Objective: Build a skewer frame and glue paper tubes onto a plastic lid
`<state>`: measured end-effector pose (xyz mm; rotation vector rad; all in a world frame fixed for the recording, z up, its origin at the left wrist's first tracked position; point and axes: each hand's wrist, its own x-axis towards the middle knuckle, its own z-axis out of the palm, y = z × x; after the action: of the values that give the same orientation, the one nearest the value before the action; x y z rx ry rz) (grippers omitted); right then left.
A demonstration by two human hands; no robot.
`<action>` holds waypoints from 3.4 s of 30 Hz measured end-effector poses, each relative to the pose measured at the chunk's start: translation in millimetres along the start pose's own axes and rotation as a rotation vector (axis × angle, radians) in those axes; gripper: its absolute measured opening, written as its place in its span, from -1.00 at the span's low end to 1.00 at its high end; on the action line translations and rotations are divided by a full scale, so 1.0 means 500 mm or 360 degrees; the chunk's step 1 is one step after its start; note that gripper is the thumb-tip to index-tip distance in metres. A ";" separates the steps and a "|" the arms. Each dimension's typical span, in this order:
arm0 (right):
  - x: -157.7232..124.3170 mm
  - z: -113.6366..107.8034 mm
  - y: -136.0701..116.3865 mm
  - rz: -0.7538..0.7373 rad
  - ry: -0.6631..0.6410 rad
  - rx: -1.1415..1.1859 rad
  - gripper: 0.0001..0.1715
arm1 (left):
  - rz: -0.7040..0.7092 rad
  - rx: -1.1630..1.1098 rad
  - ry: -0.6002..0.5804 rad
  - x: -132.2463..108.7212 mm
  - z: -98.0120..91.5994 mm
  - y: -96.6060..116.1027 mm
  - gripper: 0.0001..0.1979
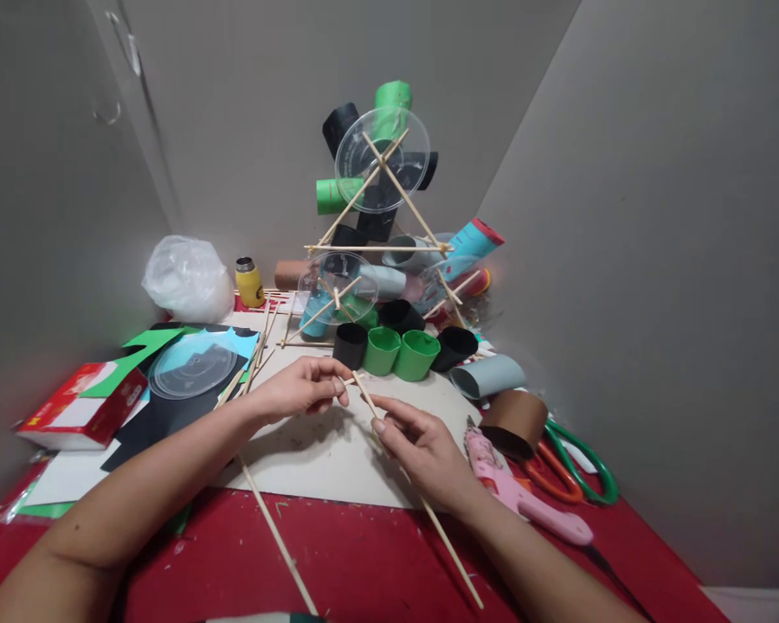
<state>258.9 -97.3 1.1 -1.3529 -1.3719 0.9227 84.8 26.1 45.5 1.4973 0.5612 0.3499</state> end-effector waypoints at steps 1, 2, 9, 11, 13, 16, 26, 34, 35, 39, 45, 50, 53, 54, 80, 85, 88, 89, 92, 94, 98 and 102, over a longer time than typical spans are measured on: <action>0.000 0.001 0.000 -0.0001 0.0004 -0.0017 -0.42 | -0.0010 -0.0006 0.0000 0.000 0.001 0.001 -0.63; -0.001 0.002 0.000 -0.0004 0.0007 -0.0029 -0.42 | -0.0014 -0.0007 0.0003 -0.001 0.002 0.001 -0.63; -0.005 0.008 0.009 -0.0130 0.0044 -0.0115 -0.51 | 0.0049 0.0106 0.0086 -0.005 0.014 0.004 -0.63; -0.006 0.011 0.012 -0.0177 0.0049 -0.0149 -0.52 | 0.0054 0.0115 0.0116 -0.006 0.017 0.005 -0.63; -0.008 0.012 0.011 -0.0206 0.0046 -0.0179 -0.55 | 0.0059 0.0115 0.0127 -0.008 0.019 0.007 -0.63; -0.009 0.014 0.008 -0.0229 0.0043 -0.0217 -0.58 | 0.0067 0.0115 0.0121 -0.009 0.021 0.010 -0.63; -0.012 0.017 -0.006 -0.0274 0.0075 -0.0269 -0.60 | 0.0091 0.0235 0.0203 -0.013 0.032 0.018 -0.64; -0.014 0.002 -0.004 -0.0175 0.0221 0.0040 -0.61 | 0.0127 0.0219 0.0269 -0.014 0.020 0.022 -0.69; -0.014 -0.002 -0.004 -0.0139 0.0256 0.0141 -0.62 | 0.0128 0.0205 0.0264 -0.014 0.016 0.021 -0.70; -0.007 -0.015 0.000 -0.0093 0.0354 0.0426 -0.69 | 0.0120 0.0151 0.0222 -0.012 0.005 0.016 -0.70; -0.001 -0.018 -0.002 -0.0034 0.0291 0.0497 -0.66 | 0.0128 0.0166 0.0141 -0.014 0.009 0.016 -0.72; 0.001 -0.015 -0.010 -0.0042 0.0236 0.0558 -0.56 | 0.0066 0.0164 0.0136 -0.017 0.017 0.022 -0.73; 0.004 -0.015 -0.009 -0.0049 0.0226 0.0585 -0.55 | 0.0071 0.0176 0.0141 -0.017 0.019 0.023 -0.75; 0.005 -0.015 -0.009 -0.0048 0.0227 0.0592 -0.56 | 0.0073 0.0180 0.0143 -0.017 0.019 0.022 -0.75; 0.060 0.009 -0.023 0.0220 -0.0188 0.0953 -0.62 | 0.0200 0.0032 0.0127 -0.018 0.015 -0.010 -0.74; 0.056 0.009 -0.004 0.0351 -0.0347 0.0907 -0.68 | 0.0204 0.0067 0.0142 -0.021 0.016 -0.009 -0.75; 0.055 0.007 0.004 0.0384 -0.0438 0.0850 -0.63 | 0.0207 0.0086 0.0128 -0.021 0.018 -0.008 -0.77; 0.055 0.006 0.006 0.0391 -0.0457 0.0823 -0.62 | 0.0199 0.0093 0.0121 -0.021 0.019 -0.008 -0.77; 0.053 0.006 0.009 0.0404 -0.0483 0.0712 -0.61 | 0.0179 0.0083 0.0096 -0.021 0.023 -0.005 -0.77; 0.050 0.007 0.009 0.0394 -0.0461 0.0625 -0.64 | 0.0184 0.0070 0.0080 -0.022 0.025 -0.004 -0.77; 0.047 0.012 0.005 0.0347 -0.0377 0.0460 -0.69 | 0.0187 0.0111 0.0063 -0.022 0.024 -0.008 -0.77; 0.050 0.000 -0.003 0.0273 -0.0283 0.0317 -0.67 | 0.0179 0.0161 0.0114 -0.019 0.019 -0.012 -0.75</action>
<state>260.4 -72.9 5.8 -1.2736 -1.2698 1.2861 81.4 12.8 40.4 1.6228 0.5595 0.4702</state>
